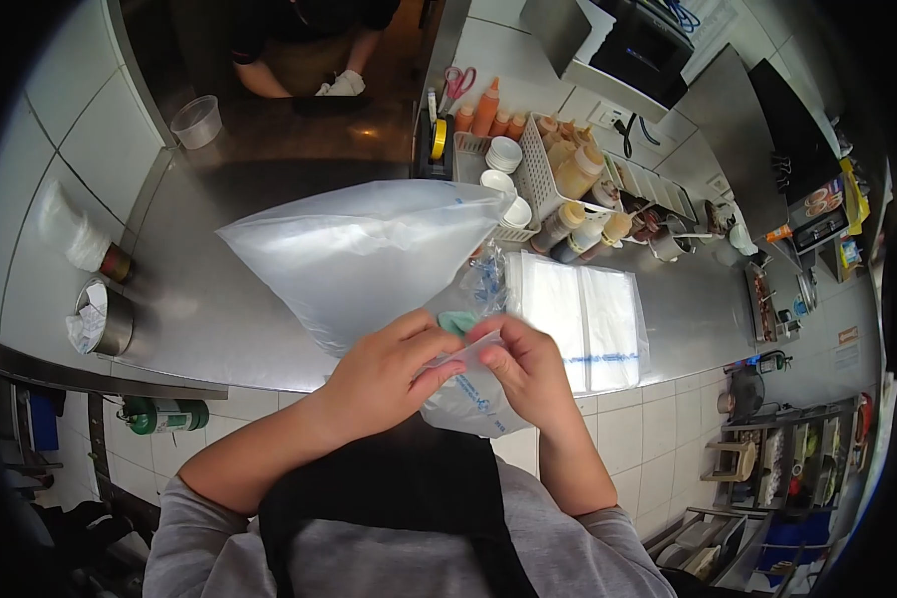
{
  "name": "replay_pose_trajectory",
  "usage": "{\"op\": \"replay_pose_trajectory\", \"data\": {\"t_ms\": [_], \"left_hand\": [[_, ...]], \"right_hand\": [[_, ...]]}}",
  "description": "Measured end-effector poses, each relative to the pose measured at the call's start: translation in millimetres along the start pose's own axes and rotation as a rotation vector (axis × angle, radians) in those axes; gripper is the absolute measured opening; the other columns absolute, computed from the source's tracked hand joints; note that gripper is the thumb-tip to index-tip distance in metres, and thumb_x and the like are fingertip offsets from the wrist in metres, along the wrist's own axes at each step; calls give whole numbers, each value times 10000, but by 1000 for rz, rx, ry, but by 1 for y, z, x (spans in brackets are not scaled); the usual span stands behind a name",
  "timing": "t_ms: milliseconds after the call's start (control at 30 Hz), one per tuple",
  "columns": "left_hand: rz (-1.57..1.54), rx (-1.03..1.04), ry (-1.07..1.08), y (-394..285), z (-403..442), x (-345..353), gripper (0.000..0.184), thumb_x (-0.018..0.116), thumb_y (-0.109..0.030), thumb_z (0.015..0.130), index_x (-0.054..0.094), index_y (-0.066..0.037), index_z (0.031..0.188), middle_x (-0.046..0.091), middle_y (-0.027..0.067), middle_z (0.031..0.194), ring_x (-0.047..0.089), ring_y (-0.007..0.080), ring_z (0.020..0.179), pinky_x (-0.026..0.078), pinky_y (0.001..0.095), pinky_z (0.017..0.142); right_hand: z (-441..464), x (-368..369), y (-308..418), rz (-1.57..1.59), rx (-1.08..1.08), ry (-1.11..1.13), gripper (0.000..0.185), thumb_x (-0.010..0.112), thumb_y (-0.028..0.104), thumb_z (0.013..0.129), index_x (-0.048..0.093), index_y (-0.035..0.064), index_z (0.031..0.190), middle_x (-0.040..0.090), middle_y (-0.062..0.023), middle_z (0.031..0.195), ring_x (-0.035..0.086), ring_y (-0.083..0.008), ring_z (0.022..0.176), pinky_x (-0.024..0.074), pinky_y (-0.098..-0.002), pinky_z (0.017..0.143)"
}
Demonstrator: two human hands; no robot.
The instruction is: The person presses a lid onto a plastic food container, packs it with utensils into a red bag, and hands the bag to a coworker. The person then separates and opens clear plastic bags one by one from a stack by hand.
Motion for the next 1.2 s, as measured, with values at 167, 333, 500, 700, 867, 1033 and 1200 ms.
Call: {"op": "replay_pose_trajectory", "data": {"t_ms": [167,333,500,700,867,1033,1200], "left_hand": [[-89,-66,-77,1,-9,-22,381,786,-202,777,592,-84,1084,544,65,849,558,214,678,461,315,585],[-277,-265,-38,13,-16,-37,418,787,-165,776,609,-105,1150,556,11,814,429,89,550,376,243,516],[-315,-203,-98,13,-22,-55,362,767,-125,792,640,-109,1131,553,-12,750,369,60,530,339,221,508],[-523,-61,151,17,-39,-59,199,711,-202,856,678,-125,1036,564,48,733,568,181,618,442,319,553],[-203,204,430,6,-58,-74,150,745,-271,830,727,-140,900,556,16,784,567,162,638,436,286,550],[-1167,415,25,-3,-39,-140,210,724,-289,854,686,-87,811,566,28,785,571,146,688,457,284,627],[-1133,-447,-550,76,-19,-147,178,598,-214,957,616,-43,1002,632,0,808,594,80,704,467,195,623]], "right_hand": [[6,22,2,-291,-25,108,108,671,120,903,642,16,903,613,-46,807,559,-96,715,448,-247,644],[5,38,12,-107,-125,72,58,636,70,913,629,16,896,607,-42,811,554,-96,715,443,-226,642],[10,61,25,-124,-172,14,80,649,73,900,618,4,874,602,-55,775,565,-112,693,447,-227,642],[14,63,51,-519,-582,-56,71,587,14,880,614,-20,824,635,-130,801,610,-209,724,478,-288,639],[19,16,72,344,-344,-434,282,475,219,985,488,6,800,543,-91,644,572,-213,559,492,-311,532],[38,7,49,941,-198,392,283,506,271,984,439,57,811,459,-19,594,398,-100,425,286,-277,354],[124,17,14,259,69,64,238,568,200,947,541,42,1123,611,-17,966,580,-85,874,468,-234,746]]}}
Point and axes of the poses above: each hand's wrist, its own z-axis towards the middle knuckle, its own x-axis out of the palm, y = z × x, the point moved 4 cm from there along z, towards the middle knuckle
